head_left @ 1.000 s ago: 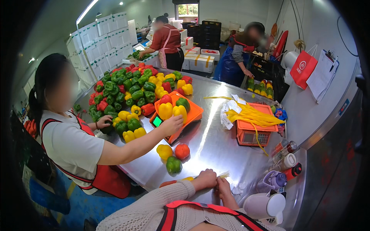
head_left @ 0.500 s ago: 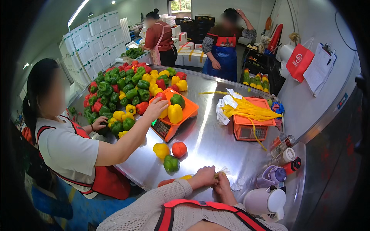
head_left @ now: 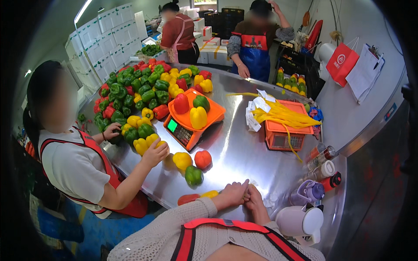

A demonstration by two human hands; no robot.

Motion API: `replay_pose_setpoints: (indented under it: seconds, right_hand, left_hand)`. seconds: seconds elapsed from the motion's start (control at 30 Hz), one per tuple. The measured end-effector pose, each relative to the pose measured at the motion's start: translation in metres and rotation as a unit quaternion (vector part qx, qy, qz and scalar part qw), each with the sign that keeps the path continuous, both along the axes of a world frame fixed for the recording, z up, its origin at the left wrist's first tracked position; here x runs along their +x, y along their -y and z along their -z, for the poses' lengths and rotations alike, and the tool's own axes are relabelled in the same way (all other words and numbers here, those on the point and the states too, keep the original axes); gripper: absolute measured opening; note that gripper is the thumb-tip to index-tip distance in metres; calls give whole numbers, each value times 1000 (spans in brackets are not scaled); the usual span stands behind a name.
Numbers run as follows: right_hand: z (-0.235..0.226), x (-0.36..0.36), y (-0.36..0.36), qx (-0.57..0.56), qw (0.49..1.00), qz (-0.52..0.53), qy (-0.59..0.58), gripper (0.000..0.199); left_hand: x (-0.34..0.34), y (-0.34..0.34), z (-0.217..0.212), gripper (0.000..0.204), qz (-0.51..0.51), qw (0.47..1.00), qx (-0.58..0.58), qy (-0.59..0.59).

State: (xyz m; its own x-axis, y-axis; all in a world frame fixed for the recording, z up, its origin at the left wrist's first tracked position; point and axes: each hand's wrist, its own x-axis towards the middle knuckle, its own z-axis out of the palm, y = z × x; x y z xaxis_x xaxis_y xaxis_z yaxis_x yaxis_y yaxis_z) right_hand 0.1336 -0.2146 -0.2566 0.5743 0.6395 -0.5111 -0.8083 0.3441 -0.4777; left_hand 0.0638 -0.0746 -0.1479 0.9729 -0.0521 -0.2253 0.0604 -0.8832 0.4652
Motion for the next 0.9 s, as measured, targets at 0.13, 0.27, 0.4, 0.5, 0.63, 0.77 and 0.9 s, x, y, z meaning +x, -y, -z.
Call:
replay_pose_setpoints:
  seconds: [0.13, 0.27, 0.4, 0.5, 0.63, 0.77, 0.9]
  right_hand:
    - [7, 4, -4, -39, 997, 2, -70, 24]
    - [2, 6, -23, -137, 970, 159, -120, 19]
    - [3, 41, 13, -175, 977, 93, 73, 18]
    - [-6, 53, 6, -267, 941, 110, 176, 15]
    - [-5, 68, -2, -251, 951, 115, 140, 16]
    - [-23, 70, 7, -157, 978, 132, 32, 20]
    - [-39, 49, 13, -183, 971, 132, 76, 19]
  left_hand:
    - [0, 1, 5, 90, 13, 1000, -17, -18]
    - [1, -18, 24, 108, 27, 997, -72, -10]
    - [-62, -77, -10, 85, -127, 976, -142, 106]
    - [-103, -111, -8, 85, -233, 953, -182, 72]
    - [-103, -90, -6, 96, -236, 965, -88, 76]
    - [-110, -92, -9, 90, -211, 966, -87, 121]
    - [-141, -77, -1, 95, -210, 967, -50, 138]
